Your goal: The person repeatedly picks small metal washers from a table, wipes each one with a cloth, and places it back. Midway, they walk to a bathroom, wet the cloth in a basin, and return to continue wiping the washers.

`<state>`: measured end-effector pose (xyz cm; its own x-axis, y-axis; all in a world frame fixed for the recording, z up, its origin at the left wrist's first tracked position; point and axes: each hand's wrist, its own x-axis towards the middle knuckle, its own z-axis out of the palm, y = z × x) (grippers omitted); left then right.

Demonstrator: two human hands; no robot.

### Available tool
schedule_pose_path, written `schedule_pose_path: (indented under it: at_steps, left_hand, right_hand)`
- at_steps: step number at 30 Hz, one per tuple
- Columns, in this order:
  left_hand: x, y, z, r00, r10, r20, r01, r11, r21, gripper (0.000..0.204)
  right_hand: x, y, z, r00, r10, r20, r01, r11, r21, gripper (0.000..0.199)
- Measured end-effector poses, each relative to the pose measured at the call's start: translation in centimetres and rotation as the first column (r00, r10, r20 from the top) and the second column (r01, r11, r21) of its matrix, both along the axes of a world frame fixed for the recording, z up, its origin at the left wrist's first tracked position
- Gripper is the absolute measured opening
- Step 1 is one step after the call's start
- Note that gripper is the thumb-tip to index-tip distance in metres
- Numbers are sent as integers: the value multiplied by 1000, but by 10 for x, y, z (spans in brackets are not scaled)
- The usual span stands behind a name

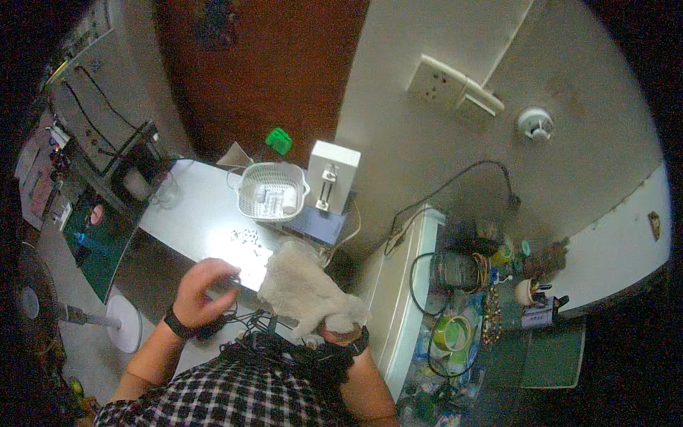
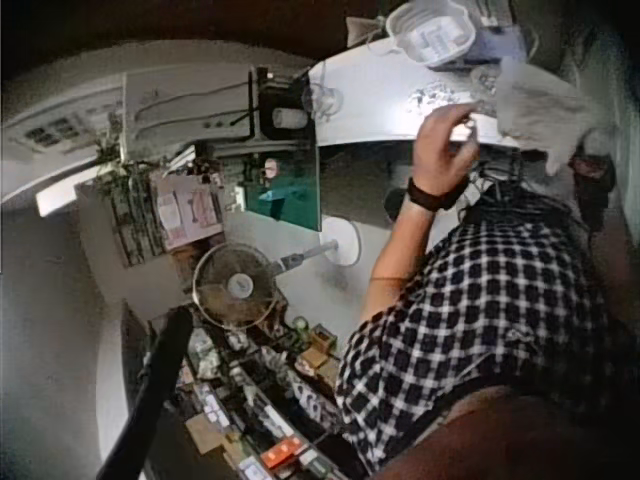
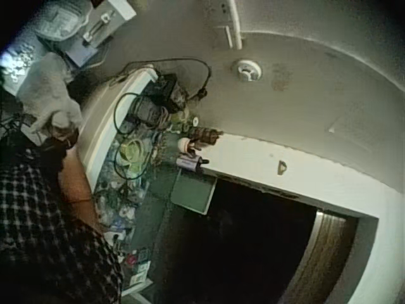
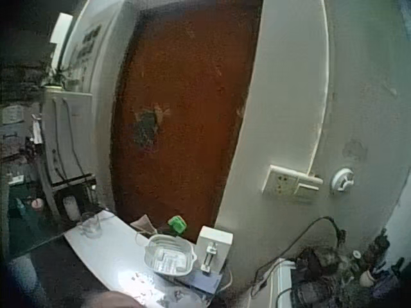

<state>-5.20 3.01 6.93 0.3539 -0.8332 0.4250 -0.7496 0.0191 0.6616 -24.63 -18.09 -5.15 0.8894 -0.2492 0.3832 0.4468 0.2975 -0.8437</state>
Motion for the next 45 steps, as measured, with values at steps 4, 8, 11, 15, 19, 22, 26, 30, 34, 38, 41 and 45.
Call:
schedule_pose_path:
  at_steps: [4,8,11,15,19,22,26,30,34,38,41,45]
  left_hand:
    - [1,7,31,994,-101,44,105,990,-99,42]
    - [14,32,41,979,-96,180,116,988,-105,59]
    - [25,48,44,982,-81,173,96,992,-84,64]
    - [34,60,44,991,-126,39,130,980,-148,65]
    - [39,66,45,976,-212,-58,196,959,-206,62]
    - [41,62,46,965,-260,-13,247,930,-272,57]
    - [39,60,47,952,-299,64,305,927,-219,55]
    - [37,58,40,930,-368,-3,363,917,-164,49]
    - [44,42,11,929,-359,-88,337,920,-201,36]
    - [65,43,-37,966,-226,-125,238,967,91,23]
    - [69,36,-75,974,-168,-149,205,939,277,22]
    - [58,2,-109,961,-110,-255,198,916,350,22]
  right_hand:
    - [47,31,53,995,3,104,26,961,-275,47]
    - [87,83,91,921,0,-390,33,996,78,32]
    - [94,106,106,915,-127,-383,108,992,-72,36]
    - [97,113,118,923,-131,-362,100,990,-102,39]
    - [93,117,130,894,-94,-437,117,993,26,40]
    - [88,123,134,906,-148,-397,165,986,7,39]
    - [81,126,130,908,-198,-370,208,978,-11,38]
    - [76,118,126,891,-191,-413,215,976,14,31]
    - [49,88,131,963,182,-198,-40,825,563,19]
    - [-21,43,135,929,155,-335,103,764,637,18]
    - [-74,33,118,833,-89,-546,381,807,450,21]
    - [-107,52,97,801,-358,-480,570,702,426,23]
